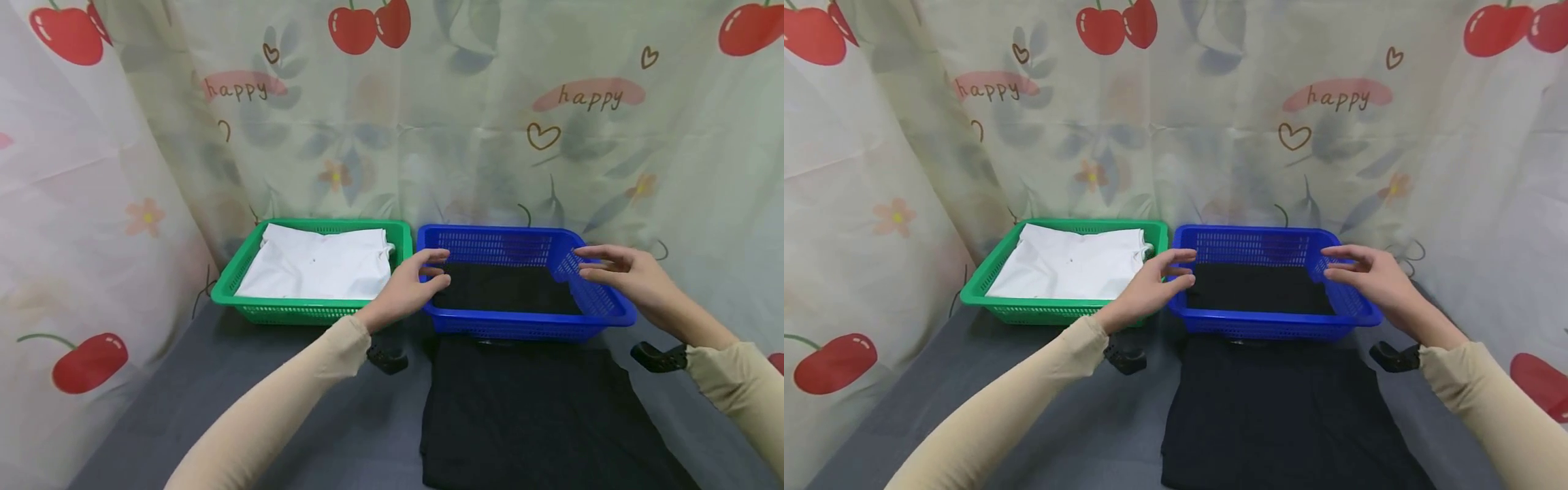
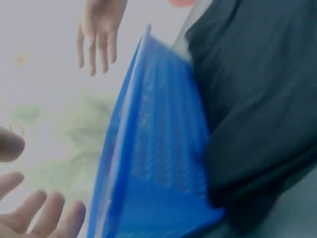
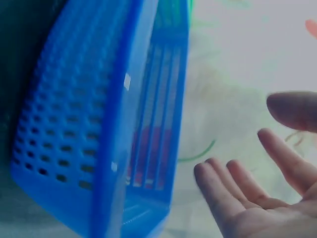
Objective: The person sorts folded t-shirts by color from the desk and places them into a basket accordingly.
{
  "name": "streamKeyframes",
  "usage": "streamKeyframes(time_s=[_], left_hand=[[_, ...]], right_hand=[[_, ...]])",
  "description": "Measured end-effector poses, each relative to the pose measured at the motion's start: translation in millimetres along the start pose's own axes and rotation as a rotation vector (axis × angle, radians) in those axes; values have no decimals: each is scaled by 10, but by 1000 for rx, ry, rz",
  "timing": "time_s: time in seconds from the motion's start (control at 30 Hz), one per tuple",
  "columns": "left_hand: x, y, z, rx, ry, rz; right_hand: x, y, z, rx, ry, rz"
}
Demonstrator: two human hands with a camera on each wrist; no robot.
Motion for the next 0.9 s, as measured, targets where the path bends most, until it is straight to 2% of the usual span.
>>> streamKeyframes(time_s=[0.1, 0.17, 0.23, 0.33, 0.47, 0.57, 0.77, 0.9], left_hand=[[35, -74, 253, -62, -35, 26], [32, -125, 418, -114, -35, 56], [6, -170, 566, -158, -20, 91], [-49, -219, 747, -199, 33, 166], [-148, -288, 919, -219, 144, 238], [-239, -356, 1022, -229, 242, 258], [-403, -479, 1140, -183, 388, 317], [-447, -581, 1182, -153, 453, 397]], right_hand=[[-64, -45, 222, 25, 71, -59], [-87, -81, 375, 30, 109, -93], [-89, -118, 524, 26, 130, -103], [-45, -174, 714, 5, 114, -111], [117, -231, 910, -54, 44, -91], [296, -242, 1015, -88, -28, -58], [713, -212, 1127, -187, -176, 58], [1002, -179, 1181, -258, -302, 42]])
Point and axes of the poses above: each hand's wrist, its own z-axis away from the middle knuckle, its own y-axis out of the back of the hand, x = y × z, the point moved 5 cm from there along -z, towards the middle knuckle, and after that the axes turned 4 degrees about -z, right-handed, at the moved point
